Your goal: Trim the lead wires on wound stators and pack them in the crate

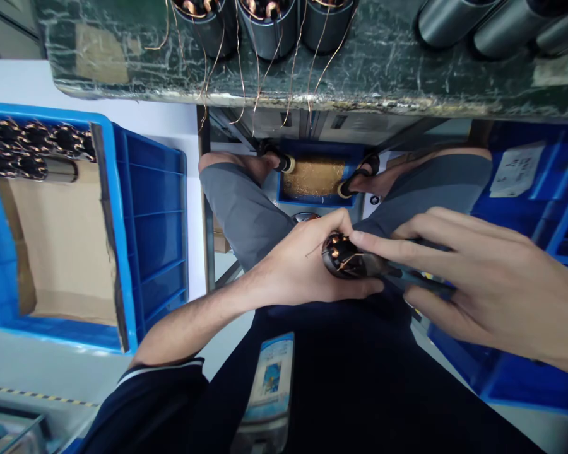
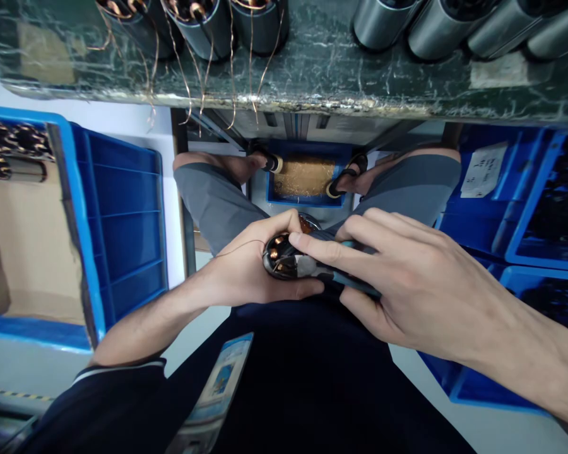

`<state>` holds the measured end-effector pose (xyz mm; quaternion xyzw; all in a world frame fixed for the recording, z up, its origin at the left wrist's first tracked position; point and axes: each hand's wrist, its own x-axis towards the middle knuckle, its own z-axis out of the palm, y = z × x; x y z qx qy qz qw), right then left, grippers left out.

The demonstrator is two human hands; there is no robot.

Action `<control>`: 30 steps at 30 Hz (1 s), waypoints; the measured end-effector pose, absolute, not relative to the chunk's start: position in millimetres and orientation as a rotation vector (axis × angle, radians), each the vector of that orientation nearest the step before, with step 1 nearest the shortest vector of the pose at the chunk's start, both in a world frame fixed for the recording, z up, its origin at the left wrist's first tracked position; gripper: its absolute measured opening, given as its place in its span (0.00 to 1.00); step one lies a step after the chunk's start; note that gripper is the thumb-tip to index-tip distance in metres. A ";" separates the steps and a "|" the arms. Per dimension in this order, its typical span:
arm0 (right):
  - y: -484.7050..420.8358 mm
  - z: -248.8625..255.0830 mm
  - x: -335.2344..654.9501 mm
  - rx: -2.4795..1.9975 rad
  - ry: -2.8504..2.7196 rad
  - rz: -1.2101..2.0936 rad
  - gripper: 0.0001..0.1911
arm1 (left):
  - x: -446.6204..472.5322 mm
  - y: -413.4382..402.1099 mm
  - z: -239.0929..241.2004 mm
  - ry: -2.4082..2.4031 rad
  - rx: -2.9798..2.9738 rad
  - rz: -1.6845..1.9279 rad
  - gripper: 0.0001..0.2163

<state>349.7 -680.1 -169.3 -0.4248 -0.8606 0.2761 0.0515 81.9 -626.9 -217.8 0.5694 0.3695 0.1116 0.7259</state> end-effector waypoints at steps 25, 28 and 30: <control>-680.6 -191.7 356.4 -1.461 -2.162 1.252 0.37 | 100.3 -634.9 -219.5 0.716 0.747 0.247 0.18; -681.6 -200.2 346.1 -1.420 -2.049 1.234 0.41 | 105.8 -641.2 -224.9 0.702 0.358 0.249 0.23; -684.9 -207.2 337.1 -1.383 -1.943 1.245 0.39 | 107.6 -649.5 -229.2 0.699 0.194 0.243 0.29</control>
